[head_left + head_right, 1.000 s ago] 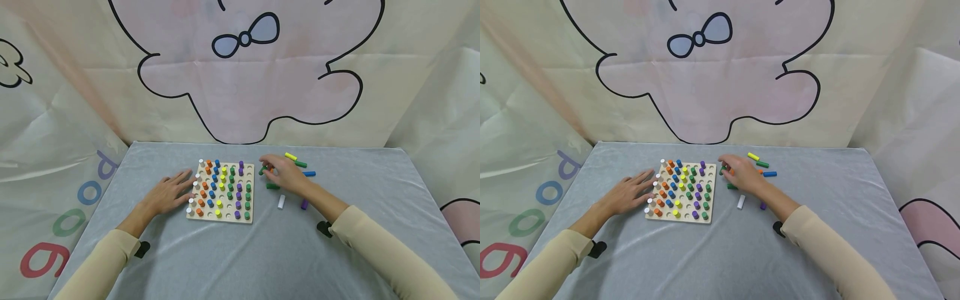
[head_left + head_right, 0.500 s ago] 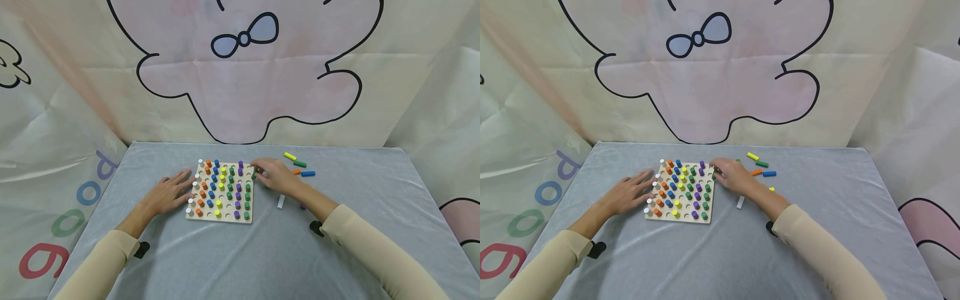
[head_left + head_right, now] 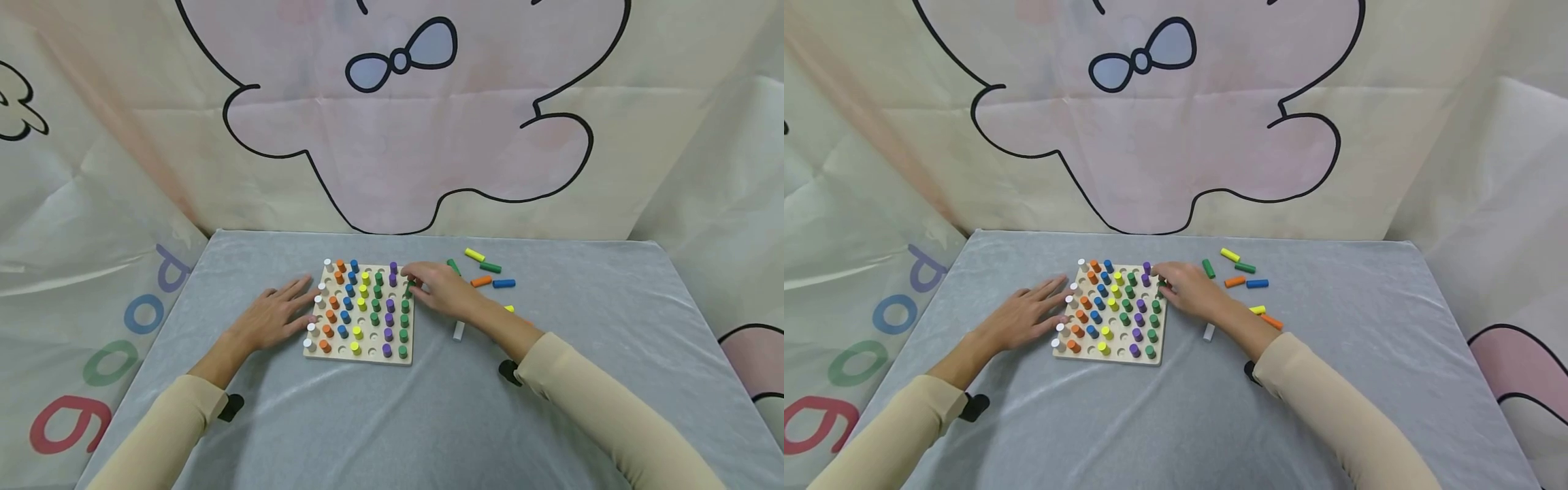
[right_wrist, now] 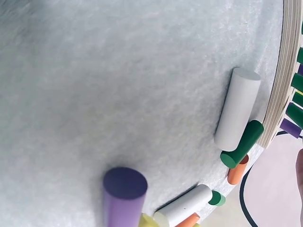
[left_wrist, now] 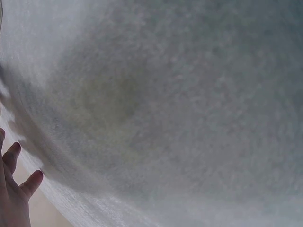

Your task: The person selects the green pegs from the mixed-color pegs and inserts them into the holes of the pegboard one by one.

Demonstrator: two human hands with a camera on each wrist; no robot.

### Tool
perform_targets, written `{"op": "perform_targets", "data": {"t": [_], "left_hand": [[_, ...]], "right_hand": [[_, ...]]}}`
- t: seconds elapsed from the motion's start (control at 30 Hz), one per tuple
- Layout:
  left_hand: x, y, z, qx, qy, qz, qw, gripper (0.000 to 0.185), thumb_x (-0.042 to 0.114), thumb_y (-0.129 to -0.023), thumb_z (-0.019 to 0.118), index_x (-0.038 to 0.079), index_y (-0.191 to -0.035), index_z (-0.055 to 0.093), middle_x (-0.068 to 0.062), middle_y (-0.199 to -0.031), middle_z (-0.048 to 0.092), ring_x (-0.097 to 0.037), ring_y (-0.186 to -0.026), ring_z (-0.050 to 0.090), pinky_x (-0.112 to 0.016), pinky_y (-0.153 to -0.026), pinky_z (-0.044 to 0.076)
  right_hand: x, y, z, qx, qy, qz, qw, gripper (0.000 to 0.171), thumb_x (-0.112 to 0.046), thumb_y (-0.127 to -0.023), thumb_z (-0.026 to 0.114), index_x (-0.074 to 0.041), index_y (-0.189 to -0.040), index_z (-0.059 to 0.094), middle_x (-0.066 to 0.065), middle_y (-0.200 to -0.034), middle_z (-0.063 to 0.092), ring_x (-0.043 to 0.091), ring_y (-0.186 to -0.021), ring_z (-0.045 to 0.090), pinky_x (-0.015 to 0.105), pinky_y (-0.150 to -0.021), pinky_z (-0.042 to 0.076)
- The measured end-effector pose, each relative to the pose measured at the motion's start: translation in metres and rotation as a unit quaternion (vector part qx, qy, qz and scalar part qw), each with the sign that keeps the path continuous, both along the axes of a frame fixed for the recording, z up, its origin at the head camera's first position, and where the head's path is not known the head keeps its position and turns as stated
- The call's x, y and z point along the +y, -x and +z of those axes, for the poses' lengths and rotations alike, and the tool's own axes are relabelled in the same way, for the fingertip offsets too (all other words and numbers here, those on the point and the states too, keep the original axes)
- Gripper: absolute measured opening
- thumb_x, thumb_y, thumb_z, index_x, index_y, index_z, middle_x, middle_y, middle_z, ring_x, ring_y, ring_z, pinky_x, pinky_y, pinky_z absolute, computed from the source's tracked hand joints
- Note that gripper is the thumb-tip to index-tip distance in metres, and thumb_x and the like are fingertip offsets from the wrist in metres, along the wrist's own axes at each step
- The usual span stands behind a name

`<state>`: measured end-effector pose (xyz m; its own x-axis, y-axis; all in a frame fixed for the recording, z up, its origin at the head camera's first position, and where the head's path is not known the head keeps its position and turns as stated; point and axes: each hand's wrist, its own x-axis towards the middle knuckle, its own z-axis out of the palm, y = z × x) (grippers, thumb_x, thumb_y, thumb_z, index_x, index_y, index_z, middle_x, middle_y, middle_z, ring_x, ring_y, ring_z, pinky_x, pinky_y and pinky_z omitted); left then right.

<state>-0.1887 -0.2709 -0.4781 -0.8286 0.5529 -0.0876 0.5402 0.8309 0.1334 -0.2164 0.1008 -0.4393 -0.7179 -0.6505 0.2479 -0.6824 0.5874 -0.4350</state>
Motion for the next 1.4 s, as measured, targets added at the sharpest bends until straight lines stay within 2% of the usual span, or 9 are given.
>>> {"op": "perform_targets", "data": {"t": [0.37,0.6,0.8,1.17,1.33,1.4], "left_hand": [[-0.0016,0.0,-0.0014,-0.002,0.005,0.004,1.0,0.067,0.059,-0.101,0.044,0.021,-0.156,0.036,-0.012,-0.164,0.022,-0.033,-0.148,0.026,-0.061,-0.106,0.035],[-0.0014,0.0014,-0.0007,-0.003,0.004,0.001,1.0,0.067,0.057,-0.101,0.045,0.021,-0.156,0.035,-0.012,-0.164,0.021,-0.032,-0.149,0.025,-0.061,-0.106,0.035],[-0.0016,0.0011,-0.0008,-0.004,0.006,0.0,1.0,0.067,0.057,-0.101,0.045,0.021,-0.156,0.035,-0.012,-0.164,0.021,-0.032,-0.149,0.024,-0.06,-0.106,0.035],[0.0006,0.0007,0.0025,-0.013,0.007,0.006,0.9999,0.068,0.059,-0.1,0.045,0.02,-0.156,0.037,-0.012,-0.164,0.021,-0.032,-0.149,0.024,-0.061,-0.106,0.034],[0.0006,0.0008,0.0018,-0.012,0.004,0.005,0.9999,0.068,0.058,-0.1,0.046,0.02,-0.155,0.037,-0.012,-0.164,0.022,-0.033,-0.149,0.024,-0.061,-0.106,0.034],[0.0003,0.0006,0.001,-0.01,0.004,0.003,0.9999,0.067,0.058,-0.1,0.046,0.02,-0.155,0.037,-0.013,-0.164,0.022,-0.033,-0.149,0.025,-0.061,-0.106,0.034]], "right_hand": [[-0.0083,0.0,0.0004,-0.032,-0.011,0.007,0.999,0.031,-0.001,-0.09,0.071,-0.002,-0.12,0.066,0.01,-0.109,0.071,0.015,-0.087,0.063,0.027,-0.077,0.054],[-0.0105,-0.0003,0.0008,-0.035,-0.01,0.001,0.999,0.03,-0.002,-0.09,0.072,-0.003,-0.12,0.067,0.006,-0.106,0.071,0.014,-0.087,0.063,0.027,-0.078,0.054],[-0.0094,-0.0002,-0.0005,-0.041,-0.01,0.004,0.999,0.031,0.0,-0.09,0.071,-0.002,-0.12,0.067,0.009,-0.108,0.071,0.015,-0.088,0.063,0.028,-0.079,0.054],[-0.0057,-0.001,-0.001,-0.022,-0.015,0.008,1.0,0.031,0.001,-0.09,0.07,-0.001,-0.12,0.067,0.01,-0.112,0.071,0.016,-0.088,0.064,0.031,-0.082,0.055],[-0.0063,-0.001,-0.0036,-0.004,-0.04,0.014,0.999,0.033,-0.001,-0.089,0.072,-0.004,-0.122,0.068,0.009,-0.12,0.07,0.02,-0.106,0.067,0.035,-0.093,0.053],[-0.0058,-0.0011,-0.0052,0.009,-0.054,0.012,0.998,0.034,-0.003,-0.09,0.072,-0.005,-0.124,0.067,0.007,-0.122,0.07,0.019,-0.108,0.067,0.035,-0.094,0.052]]}}
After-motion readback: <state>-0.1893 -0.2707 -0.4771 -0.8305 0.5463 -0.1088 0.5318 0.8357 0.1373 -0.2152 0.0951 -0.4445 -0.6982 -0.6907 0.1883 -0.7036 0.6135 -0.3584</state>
